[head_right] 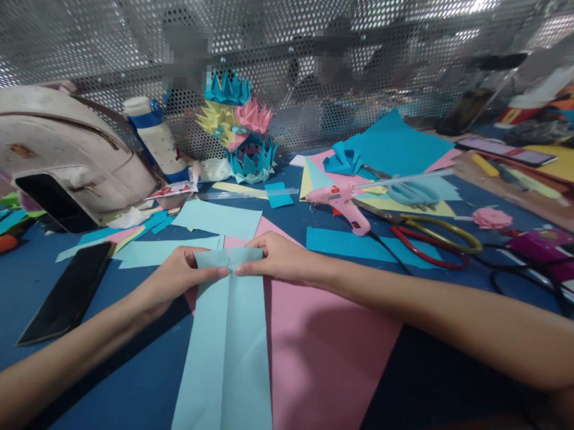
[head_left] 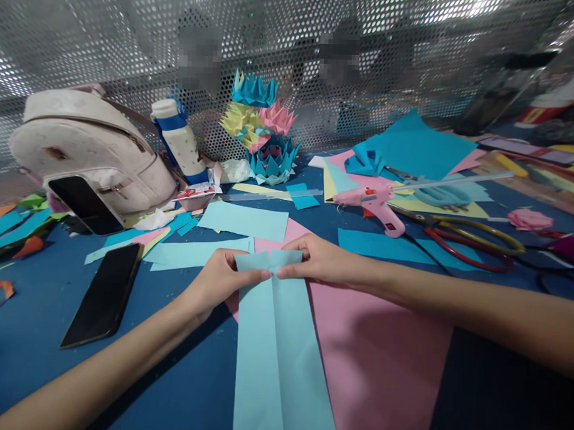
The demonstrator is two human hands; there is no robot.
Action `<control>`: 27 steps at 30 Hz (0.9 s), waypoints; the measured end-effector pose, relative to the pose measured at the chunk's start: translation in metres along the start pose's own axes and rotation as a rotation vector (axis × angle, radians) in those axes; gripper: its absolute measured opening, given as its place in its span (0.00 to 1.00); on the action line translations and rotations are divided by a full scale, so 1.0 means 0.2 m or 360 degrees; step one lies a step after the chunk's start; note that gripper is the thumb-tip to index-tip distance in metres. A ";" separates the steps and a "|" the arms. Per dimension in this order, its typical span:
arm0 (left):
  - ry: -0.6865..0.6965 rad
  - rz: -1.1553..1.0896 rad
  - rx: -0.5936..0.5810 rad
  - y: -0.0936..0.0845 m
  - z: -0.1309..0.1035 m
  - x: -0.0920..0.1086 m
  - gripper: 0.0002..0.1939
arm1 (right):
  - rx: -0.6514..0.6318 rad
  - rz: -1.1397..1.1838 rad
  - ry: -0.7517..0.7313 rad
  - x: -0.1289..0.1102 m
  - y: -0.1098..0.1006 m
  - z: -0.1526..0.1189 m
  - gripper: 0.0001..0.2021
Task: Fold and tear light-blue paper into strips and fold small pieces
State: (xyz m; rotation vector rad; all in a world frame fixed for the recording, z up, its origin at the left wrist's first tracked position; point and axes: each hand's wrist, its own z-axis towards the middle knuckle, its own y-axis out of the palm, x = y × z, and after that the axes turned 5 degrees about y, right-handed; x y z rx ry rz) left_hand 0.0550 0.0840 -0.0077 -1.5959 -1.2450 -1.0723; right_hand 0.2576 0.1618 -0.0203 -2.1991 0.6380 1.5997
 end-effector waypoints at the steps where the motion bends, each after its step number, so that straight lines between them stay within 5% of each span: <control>1: 0.0011 -0.0012 -0.0006 0.00 0.00 0.00 0.14 | 0.0006 -0.0023 -0.0003 0.00 0.00 0.00 0.16; 18: 0.0037 -0.0131 -0.0034 -0.01 0.01 -0.01 0.14 | 0.0072 -0.0191 0.0118 -0.03 -0.01 -0.02 0.18; 27: 0.0054 -0.0140 -0.0077 -0.01 0.01 -0.01 0.13 | -0.0007 0.0028 -0.0085 -0.03 0.02 -0.01 0.11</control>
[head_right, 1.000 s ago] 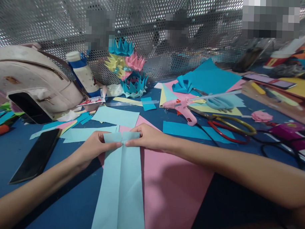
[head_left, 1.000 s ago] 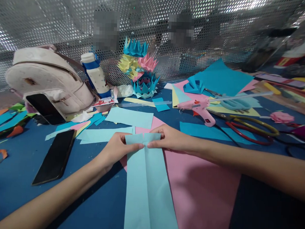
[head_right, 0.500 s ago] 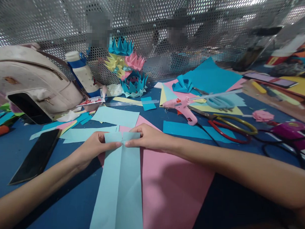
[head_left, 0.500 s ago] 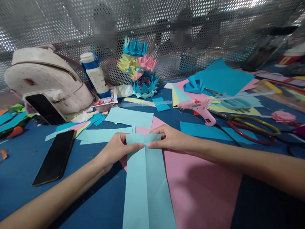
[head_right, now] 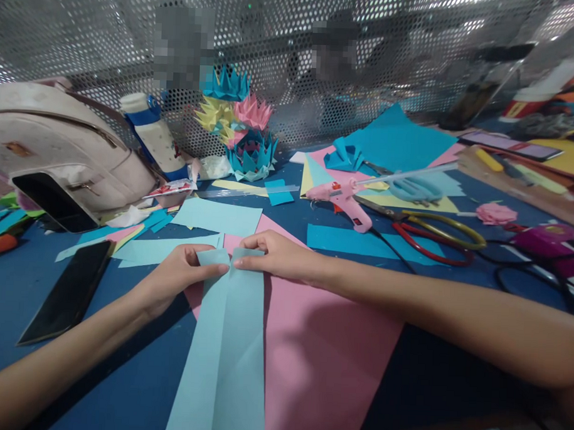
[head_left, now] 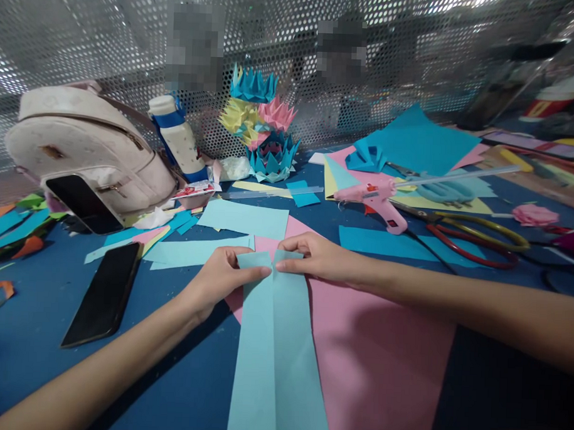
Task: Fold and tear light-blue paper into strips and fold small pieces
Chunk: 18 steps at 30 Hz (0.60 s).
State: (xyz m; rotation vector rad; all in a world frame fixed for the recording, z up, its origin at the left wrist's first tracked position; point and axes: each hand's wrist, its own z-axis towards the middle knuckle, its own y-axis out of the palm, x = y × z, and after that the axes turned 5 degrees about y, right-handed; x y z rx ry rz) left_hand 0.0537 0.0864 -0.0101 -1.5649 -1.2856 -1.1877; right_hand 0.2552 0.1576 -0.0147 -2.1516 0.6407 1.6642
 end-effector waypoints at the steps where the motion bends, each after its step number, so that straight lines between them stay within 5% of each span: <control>1: -0.0007 -0.0007 -0.0005 0.00 0.00 0.00 0.13 | 0.0005 -0.0019 -0.0008 0.00 0.00 0.00 0.11; 18: -0.0002 -0.0024 0.0019 0.00 0.00 0.01 0.12 | 0.0084 -0.0144 0.0035 0.00 -0.01 -0.01 0.13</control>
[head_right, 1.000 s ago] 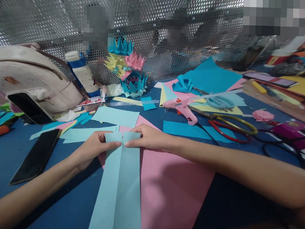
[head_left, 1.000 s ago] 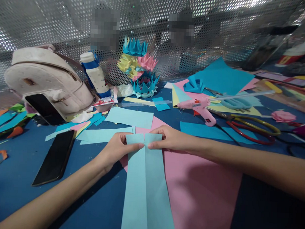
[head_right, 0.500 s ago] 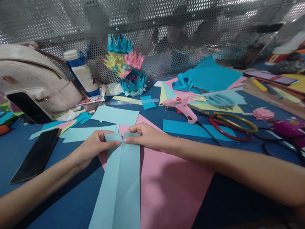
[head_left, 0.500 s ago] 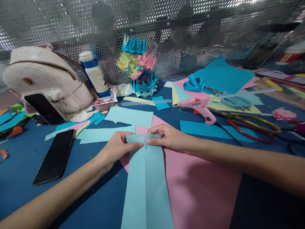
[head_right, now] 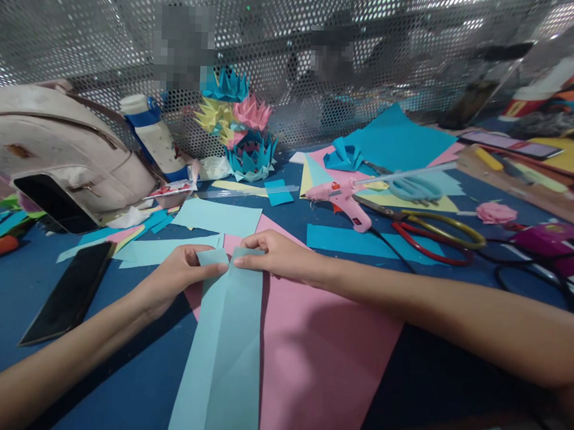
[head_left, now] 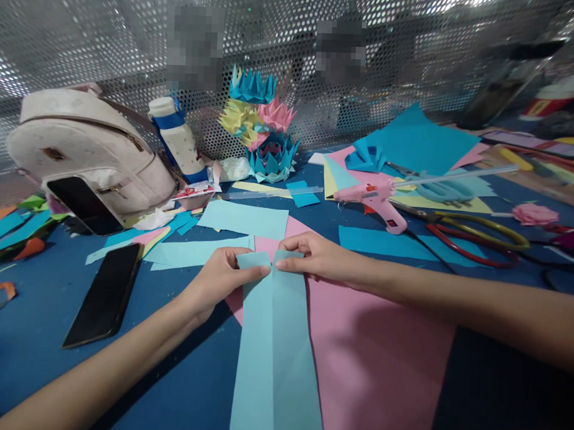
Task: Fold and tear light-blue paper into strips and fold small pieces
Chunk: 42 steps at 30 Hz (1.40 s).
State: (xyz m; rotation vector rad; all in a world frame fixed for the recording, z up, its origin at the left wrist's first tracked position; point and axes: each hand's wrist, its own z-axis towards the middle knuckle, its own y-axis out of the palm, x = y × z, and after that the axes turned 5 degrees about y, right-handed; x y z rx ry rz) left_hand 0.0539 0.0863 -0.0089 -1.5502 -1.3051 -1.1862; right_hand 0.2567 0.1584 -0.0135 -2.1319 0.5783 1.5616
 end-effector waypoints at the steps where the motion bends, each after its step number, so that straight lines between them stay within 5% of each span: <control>1: -0.0003 -0.0002 -0.0007 0.00 0.00 0.00 0.12 | 0.0026 -0.0014 0.0026 0.00 0.00 0.00 0.14; 36: -0.0016 0.0131 -0.0005 -0.04 -0.01 0.02 0.11 | 0.0050 0.0036 0.0137 0.01 -0.03 0.01 0.16; 42: -0.0060 0.0071 -0.0040 -0.04 -0.01 0.02 0.18 | 0.0092 0.0166 0.0118 0.00 -0.03 0.00 0.17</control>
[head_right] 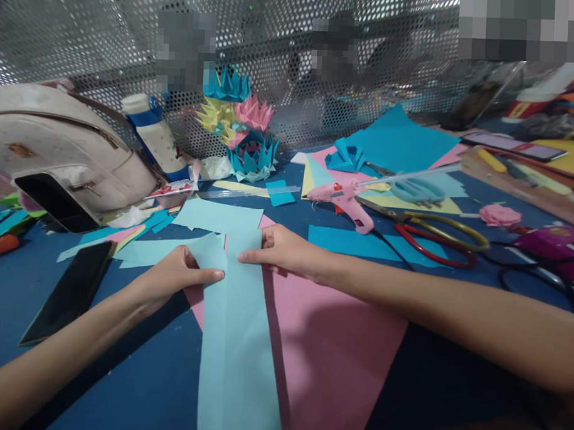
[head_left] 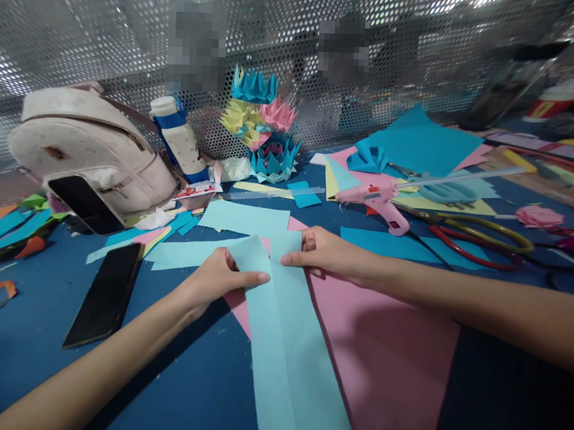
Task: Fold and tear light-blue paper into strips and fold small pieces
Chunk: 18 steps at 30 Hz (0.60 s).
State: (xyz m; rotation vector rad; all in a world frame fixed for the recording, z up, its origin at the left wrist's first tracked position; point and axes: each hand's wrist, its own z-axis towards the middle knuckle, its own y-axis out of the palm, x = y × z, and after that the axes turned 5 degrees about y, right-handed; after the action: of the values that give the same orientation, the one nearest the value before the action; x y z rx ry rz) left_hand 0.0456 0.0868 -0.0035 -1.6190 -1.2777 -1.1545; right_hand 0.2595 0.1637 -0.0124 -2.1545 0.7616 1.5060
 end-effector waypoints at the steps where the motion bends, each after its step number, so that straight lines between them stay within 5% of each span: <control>1: -0.0002 -0.0015 0.0000 0.00 0.00 0.00 0.19 | -0.0003 0.0003 0.0002 0.00 0.00 0.00 0.17; 8: 0.0049 0.0039 0.0121 -0.01 0.01 -0.02 0.16 | 0.0022 -0.0114 0.0059 0.00 0.00 0.00 0.18; 18: 0.0039 -0.0030 0.0010 -0.01 0.00 -0.01 0.18 | 0.0020 -0.0030 0.0003 0.00 0.00 0.00 0.21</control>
State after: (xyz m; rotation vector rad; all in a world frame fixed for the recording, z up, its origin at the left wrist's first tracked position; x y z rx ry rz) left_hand 0.0435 0.0869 -0.0049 -1.5865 -1.2825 -1.1772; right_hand 0.2597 0.1642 -0.0125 -2.1482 0.7473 1.4862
